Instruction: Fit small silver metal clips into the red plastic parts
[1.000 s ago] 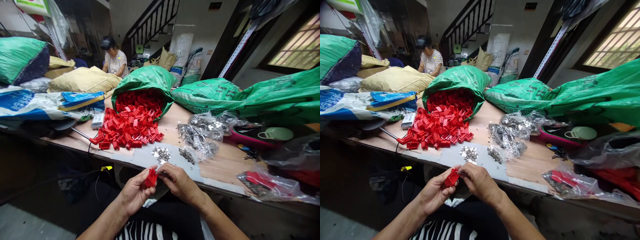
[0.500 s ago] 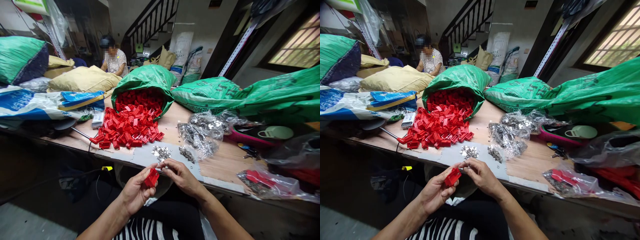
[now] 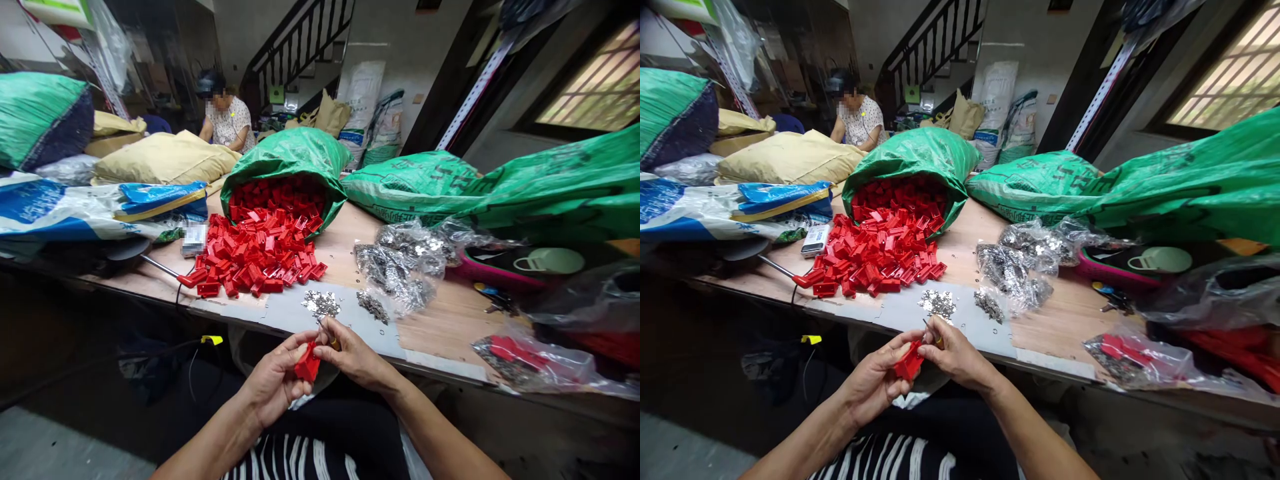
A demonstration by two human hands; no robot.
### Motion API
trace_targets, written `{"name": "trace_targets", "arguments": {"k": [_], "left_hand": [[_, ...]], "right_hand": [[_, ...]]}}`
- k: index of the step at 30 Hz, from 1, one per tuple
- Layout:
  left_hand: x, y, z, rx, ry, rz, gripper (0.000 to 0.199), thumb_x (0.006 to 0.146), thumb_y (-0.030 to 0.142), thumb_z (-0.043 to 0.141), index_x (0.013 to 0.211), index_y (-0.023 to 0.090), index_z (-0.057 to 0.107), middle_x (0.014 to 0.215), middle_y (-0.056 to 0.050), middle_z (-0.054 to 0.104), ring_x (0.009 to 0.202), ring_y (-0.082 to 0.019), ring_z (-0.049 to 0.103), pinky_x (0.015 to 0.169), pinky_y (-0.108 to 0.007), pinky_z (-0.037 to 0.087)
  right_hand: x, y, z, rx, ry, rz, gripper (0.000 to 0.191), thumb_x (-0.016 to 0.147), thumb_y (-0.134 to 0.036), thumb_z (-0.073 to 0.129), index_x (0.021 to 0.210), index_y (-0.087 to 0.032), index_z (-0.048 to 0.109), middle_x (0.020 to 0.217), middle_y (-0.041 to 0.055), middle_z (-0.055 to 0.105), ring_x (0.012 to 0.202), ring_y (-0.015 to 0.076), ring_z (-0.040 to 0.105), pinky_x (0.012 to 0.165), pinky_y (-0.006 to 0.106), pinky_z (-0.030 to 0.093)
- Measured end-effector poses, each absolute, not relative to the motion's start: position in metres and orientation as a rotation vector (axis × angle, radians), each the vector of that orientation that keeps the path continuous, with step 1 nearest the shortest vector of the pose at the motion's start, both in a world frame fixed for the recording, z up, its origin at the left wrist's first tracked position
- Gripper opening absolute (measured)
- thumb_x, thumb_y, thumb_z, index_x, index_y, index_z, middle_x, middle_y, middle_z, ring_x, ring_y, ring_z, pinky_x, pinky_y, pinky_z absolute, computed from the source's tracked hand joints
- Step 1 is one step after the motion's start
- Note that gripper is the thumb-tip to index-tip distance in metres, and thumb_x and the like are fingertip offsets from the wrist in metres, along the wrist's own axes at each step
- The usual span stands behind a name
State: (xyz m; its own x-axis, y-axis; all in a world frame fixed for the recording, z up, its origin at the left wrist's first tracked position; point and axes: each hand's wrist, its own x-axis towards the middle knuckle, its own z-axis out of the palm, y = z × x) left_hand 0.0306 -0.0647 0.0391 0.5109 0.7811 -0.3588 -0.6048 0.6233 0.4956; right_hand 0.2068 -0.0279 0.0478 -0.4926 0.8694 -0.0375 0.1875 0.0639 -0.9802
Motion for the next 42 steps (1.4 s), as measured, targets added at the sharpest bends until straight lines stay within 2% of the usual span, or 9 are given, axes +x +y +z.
{"name": "trace_targets", "arguments": {"k": [3, 7, 9, 13, 17, 26, 36, 39, 42], "left_hand": [[0.032, -0.066, 0.035, 0.379, 0.624, 0.834, 0.027, 0.082, 0.021, 0.062, 0.109, 0.016, 0.062, 0.090, -0.006, 0.065, 0.048, -0.003, 0.053, 0.041, -0.013, 0.041], [0.035, -0.066, 0.031, 0.614, 0.773, 0.750, 0.044, 0.088, 0.043, 0.049, 0.124, 0.018, 0.054, 0.069, -0.004, 0.063, 0.046, -0.010, 0.058, 0.041, -0.018, 0.042], [0.035, -0.066, 0.029, 0.856, 0.916, 0.773, 0.051, 0.087, 0.050, 0.046, 0.125, 0.018, 0.055, 0.070, -0.005, 0.061, 0.046, -0.012, 0.057, 0.041, -0.021, 0.043], [0.034, -0.069, 0.024, 1.509, 1.088, 1.036, 0.039, 0.075, 0.031, 0.069, 0.114, 0.025, 0.066, 0.100, -0.008, 0.059, 0.073, -0.017, 0.060, 0.064, -0.028, 0.051], [0.033, -0.070, 0.018, 1.785, 1.011, 1.161, 0.038, 0.083, 0.014, 0.057, 0.118, 0.028, 0.062, 0.102, -0.009, 0.063, 0.093, -0.021, 0.059, 0.083, -0.032, 0.049], [0.030, -0.073, 0.011, 1.810, 0.915, 1.145, 0.030, 0.082, 0.015, 0.061, 0.111, 0.024, 0.062, 0.100, -0.007, 0.065, 0.091, -0.019, 0.061, 0.079, -0.030, 0.048], [0.023, -0.065, -0.005, 1.551, 0.764, 1.152, 0.026, 0.075, 0.025, 0.070, 0.102, 0.023, 0.069, 0.093, -0.007, 0.065, 0.087, -0.021, 0.060, 0.078, -0.030, 0.047], [0.024, -0.065, -0.007, 1.246, 0.823, 1.145, 0.028, 0.075, 0.026, 0.070, 0.102, 0.022, 0.068, 0.097, -0.006, 0.063, 0.091, -0.021, 0.059, 0.081, -0.029, 0.046], [0.026, -0.066, -0.001, 0.938, 0.765, 1.115, 0.030, 0.078, 0.025, 0.067, 0.108, 0.022, 0.064, 0.098, -0.005, 0.064, 0.091, -0.019, 0.059, 0.084, -0.030, 0.046]], "right_hand": [[0.208, -0.033, 0.037, -1.088, -1.729, 1.490, 0.029, 0.081, -0.039, 0.061, 0.074, -0.021, 0.039, 0.075, -0.0040, 0.044, 0.068, 0.0113, 0.041, 0.061, 0.022, 0.039], [0.215, -0.039, 0.025, -1.149, -1.723, 1.413, 0.025, 0.084, -0.038, 0.058, 0.078, -0.020, 0.041, 0.076, -0.0034, 0.044, 0.070, 0.0116, 0.041, 0.064, 0.023, 0.038], [0.219, -0.042, 0.023, -1.192, -1.694, 1.362, 0.024, 0.086, -0.039, 0.056, 0.080, -0.020, 0.042, 0.076, -0.0032, 0.045, 0.069, 0.0115, 0.041, 0.064, 0.024, 0.037], [0.222, -0.049, 0.021, -1.242, -1.617, 1.285, 0.027, 0.086, -0.042, 0.055, 0.079, -0.020, 0.043, 0.075, -0.0029, 0.044, 0.068, 0.0118, 0.041, 0.063, 0.024, 0.037], [0.216, -0.056, 0.017, -1.174, -1.499, 1.352, 0.027, 0.084, -0.043, 0.059, 0.082, -0.020, 0.045, 0.077, -0.0026, 0.047, 0.071, 0.0121, 0.043, 0.065, 0.025, 0.038], [0.221, -0.063, 0.015, -1.005, -1.196, 1.871, 0.039, 0.079, -0.043, 0.066, 0.102, -0.020, 0.045, 0.078, -0.0040, 0.050, 0.050, 0.0028, 0.030, 0.045, 0.018, 0.018], [0.222, -0.064, 0.016, -0.922, -1.176, 2.014, 0.039, 0.075, -0.041, 0.068, 0.100, -0.020, 0.049, 0.067, -0.0068, 0.047, 0.045, 0.0027, 0.029, 0.042, 0.016, 0.021], [0.235, -0.039, 0.027, -1.130, -1.551, 1.788, 0.032, 0.082, -0.043, 0.059, 0.104, -0.020, 0.052, 0.090, 0.0013, 0.059, 0.051, 0.0062, 0.044, 0.048, 0.020, 0.035], [0.249, -0.001, 0.034, -1.605, -1.874, 0.829, 0.016, 0.089, -0.030, 0.047, 0.092, -0.019, 0.058, 0.092, 0.0047, 0.064, 0.075, 0.0153, 0.057, 0.068, 0.027, 0.044]]}}
